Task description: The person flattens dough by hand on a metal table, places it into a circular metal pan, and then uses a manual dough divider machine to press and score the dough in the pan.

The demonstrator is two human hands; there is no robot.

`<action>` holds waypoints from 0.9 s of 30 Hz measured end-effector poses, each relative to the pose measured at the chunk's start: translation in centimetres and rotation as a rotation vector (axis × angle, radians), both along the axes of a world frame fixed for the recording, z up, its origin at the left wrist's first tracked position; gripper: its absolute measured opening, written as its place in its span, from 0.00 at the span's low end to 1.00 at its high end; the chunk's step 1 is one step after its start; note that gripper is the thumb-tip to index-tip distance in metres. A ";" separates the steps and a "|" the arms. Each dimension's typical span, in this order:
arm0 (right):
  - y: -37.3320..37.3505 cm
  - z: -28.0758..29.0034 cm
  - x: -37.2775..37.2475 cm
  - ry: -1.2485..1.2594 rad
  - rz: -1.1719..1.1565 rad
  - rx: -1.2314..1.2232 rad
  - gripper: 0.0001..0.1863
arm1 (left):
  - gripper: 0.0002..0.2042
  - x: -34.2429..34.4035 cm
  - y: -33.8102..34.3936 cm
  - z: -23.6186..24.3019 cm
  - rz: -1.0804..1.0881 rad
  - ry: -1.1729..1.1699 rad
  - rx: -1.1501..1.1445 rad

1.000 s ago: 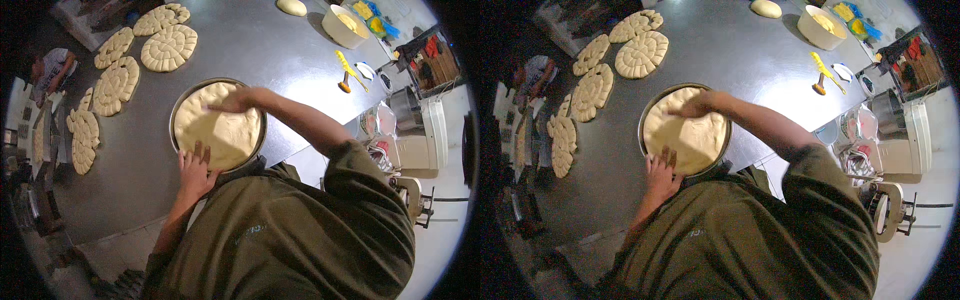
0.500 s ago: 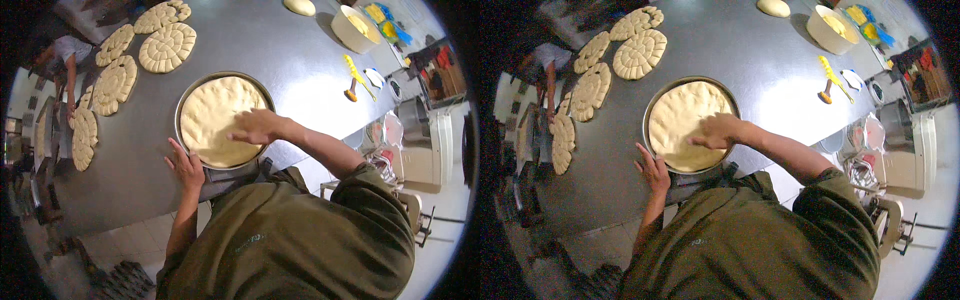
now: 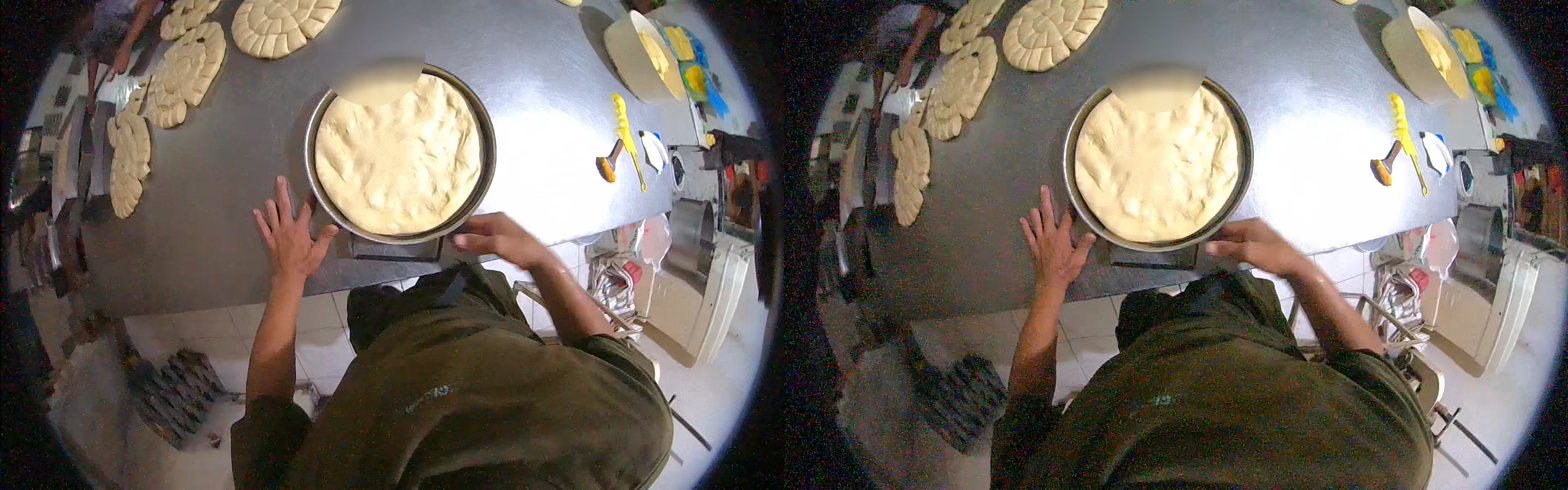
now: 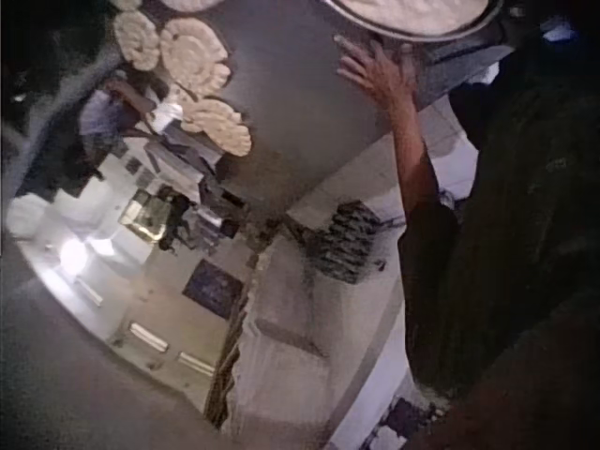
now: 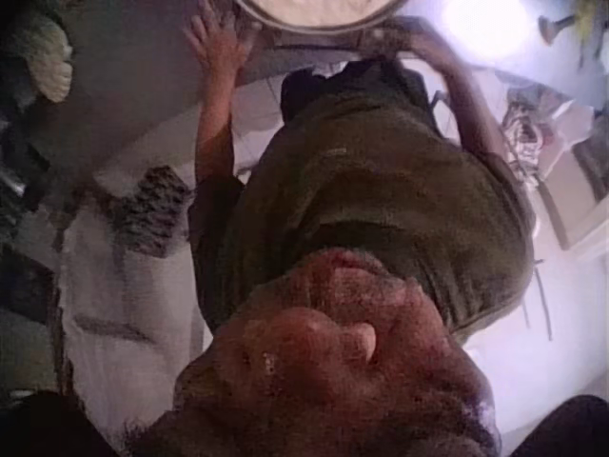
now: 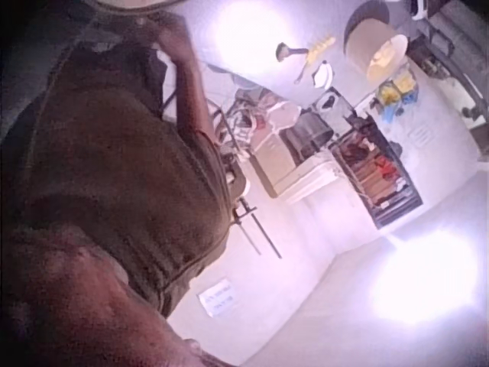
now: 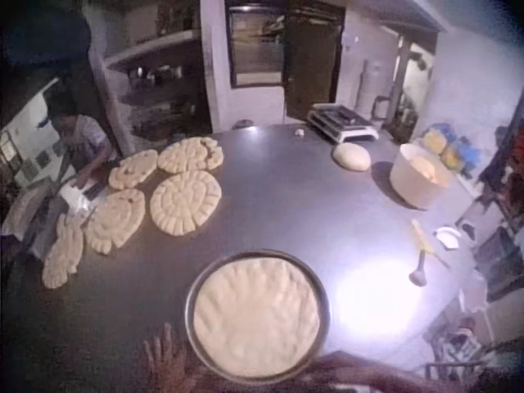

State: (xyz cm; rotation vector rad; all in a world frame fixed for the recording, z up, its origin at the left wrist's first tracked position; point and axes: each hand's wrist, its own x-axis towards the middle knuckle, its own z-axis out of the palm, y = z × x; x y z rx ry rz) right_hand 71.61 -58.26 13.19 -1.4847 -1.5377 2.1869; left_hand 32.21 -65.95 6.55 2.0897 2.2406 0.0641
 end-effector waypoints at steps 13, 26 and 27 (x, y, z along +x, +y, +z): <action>-15.6 -7.4 -0.2 -0.279 -0.829 0.171 0.28 | 0.42 -0.2 0.4 -0.3 0.010 0.037 -0.003; -51.1 -7.3 7.6 0.074 -2.191 -0.043 0.13 | 0.41 2.1 -0.8 0.4 0.086 0.128 0.046; -51.3 -8.1 9.2 0.195 -2.342 0.003 0.12 | 0.42 1.4 0.0 -0.9 0.109 0.220 0.106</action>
